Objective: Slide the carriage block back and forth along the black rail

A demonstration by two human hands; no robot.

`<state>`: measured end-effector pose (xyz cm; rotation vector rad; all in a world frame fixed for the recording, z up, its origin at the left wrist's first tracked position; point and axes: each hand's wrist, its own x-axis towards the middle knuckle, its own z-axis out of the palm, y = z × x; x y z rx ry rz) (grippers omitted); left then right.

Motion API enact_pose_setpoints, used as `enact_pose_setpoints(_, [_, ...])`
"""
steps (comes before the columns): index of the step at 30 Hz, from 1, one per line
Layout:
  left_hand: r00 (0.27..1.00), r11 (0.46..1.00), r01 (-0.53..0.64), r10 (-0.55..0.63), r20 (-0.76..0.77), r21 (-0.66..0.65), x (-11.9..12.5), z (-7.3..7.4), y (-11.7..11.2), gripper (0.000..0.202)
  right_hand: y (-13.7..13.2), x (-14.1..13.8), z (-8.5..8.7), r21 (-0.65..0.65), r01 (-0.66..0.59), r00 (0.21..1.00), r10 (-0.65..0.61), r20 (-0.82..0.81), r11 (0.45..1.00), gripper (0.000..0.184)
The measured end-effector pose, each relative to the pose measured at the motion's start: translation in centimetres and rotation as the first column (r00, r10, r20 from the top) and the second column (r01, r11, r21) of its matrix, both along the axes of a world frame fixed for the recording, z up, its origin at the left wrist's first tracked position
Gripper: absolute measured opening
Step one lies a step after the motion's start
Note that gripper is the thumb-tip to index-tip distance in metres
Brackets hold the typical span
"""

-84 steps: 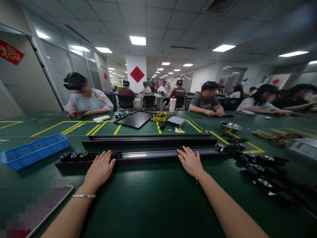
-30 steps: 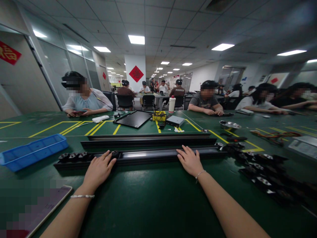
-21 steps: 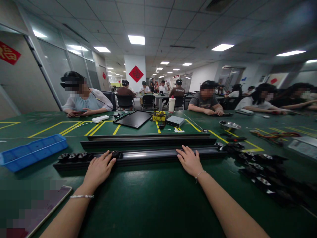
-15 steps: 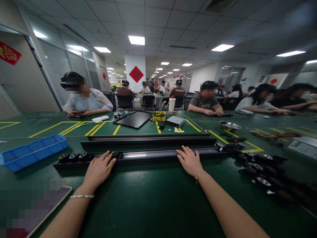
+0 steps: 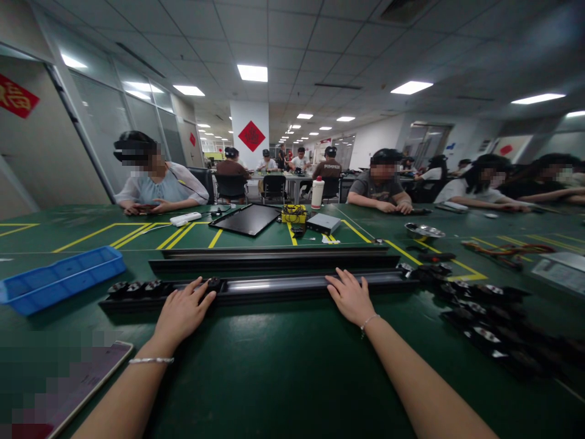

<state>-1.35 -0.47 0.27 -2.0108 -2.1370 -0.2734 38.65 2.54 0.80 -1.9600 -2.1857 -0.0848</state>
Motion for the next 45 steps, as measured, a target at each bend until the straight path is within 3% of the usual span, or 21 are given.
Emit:
enact_pose_setpoints(24, [1.000,1.000,-0.022,0.022,0.018,-0.007,0.2,0.1,0.0,0.058,0.1,0.1,-0.3,0.018,-0.006,1.000,0.006,0.007,1.000,0.048])
enact_pose_setpoints(35, [0.999,0.995,0.044,-0.045,0.004,0.091,1.1,-1.6,0.0,0.063,0.0,0.0,-0.2,0.030,-0.008,1.000,0.008,-0.004,1.000,0.046])
enact_pose_setpoints(45, [0.998,0.998,0.044,-0.047,0.045,0.051,1.1,-0.8,0.0,0.062,0.1,0.1,-0.1,0.011,-0.008,1.000,0.008,0.007,1.000,0.047])
